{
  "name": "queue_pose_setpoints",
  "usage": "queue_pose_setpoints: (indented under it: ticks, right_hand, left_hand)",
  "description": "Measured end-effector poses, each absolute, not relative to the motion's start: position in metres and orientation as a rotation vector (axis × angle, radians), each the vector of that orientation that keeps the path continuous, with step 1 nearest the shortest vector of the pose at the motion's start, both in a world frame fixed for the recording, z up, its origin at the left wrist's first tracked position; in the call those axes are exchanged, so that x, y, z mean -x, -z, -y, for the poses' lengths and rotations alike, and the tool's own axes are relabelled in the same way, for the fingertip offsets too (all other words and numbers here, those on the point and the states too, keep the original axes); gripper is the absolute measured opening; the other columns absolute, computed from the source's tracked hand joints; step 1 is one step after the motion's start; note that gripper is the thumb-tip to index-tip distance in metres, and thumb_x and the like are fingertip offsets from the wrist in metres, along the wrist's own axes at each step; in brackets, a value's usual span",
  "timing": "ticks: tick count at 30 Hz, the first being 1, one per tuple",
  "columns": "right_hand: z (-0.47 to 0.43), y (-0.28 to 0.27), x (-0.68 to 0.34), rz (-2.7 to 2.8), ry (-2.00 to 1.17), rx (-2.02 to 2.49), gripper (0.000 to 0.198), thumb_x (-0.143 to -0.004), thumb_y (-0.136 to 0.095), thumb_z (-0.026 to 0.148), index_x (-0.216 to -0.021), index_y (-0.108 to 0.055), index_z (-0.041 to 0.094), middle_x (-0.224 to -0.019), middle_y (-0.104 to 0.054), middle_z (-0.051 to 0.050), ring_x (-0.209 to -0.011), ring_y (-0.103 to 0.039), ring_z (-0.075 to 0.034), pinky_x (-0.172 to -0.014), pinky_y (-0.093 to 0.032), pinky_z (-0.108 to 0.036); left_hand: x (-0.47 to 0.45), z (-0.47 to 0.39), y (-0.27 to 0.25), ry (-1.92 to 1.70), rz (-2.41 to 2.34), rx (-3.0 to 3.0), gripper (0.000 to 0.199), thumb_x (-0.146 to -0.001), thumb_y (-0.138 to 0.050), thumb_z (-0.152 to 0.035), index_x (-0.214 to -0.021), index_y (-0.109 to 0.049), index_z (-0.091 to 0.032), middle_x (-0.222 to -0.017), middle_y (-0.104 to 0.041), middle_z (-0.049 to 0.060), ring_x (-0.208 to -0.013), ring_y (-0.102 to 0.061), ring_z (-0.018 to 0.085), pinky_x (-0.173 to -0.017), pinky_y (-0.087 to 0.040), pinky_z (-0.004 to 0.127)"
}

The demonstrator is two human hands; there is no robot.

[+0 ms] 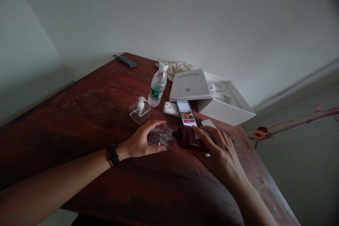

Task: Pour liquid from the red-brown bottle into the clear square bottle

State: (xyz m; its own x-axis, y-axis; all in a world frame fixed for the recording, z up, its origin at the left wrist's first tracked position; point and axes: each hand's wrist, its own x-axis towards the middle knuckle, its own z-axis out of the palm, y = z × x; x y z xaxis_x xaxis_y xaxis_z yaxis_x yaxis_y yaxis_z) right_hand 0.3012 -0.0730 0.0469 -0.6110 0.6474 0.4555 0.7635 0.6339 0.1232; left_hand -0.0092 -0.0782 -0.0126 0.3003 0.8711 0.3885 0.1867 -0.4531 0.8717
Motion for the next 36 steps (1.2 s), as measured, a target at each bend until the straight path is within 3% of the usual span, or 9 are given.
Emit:
queue_pose_setpoints:
  ticks: [36]
  right_hand:
    - [0.0708, -0.0453, -0.3043, 2.487, 0.447, 1.121, 0.078, -0.096, -0.071, 0.034, -0.165, -0.036, 0.036, -0.134, -0.063, -0.015, -0.116, -0.064, -0.038, -0.089, -0.056, -0.051]
  left_hand:
    - [0.0089, 0.0783, 0.0122, -1.204, -0.935, -1.843, 0.078, -0.081, -0.09, -0.042, -0.148, -0.055, -0.025, -0.146, -0.064, 0.014, -0.132, -0.064, 0.033, -0.119, -0.049, 0.055]
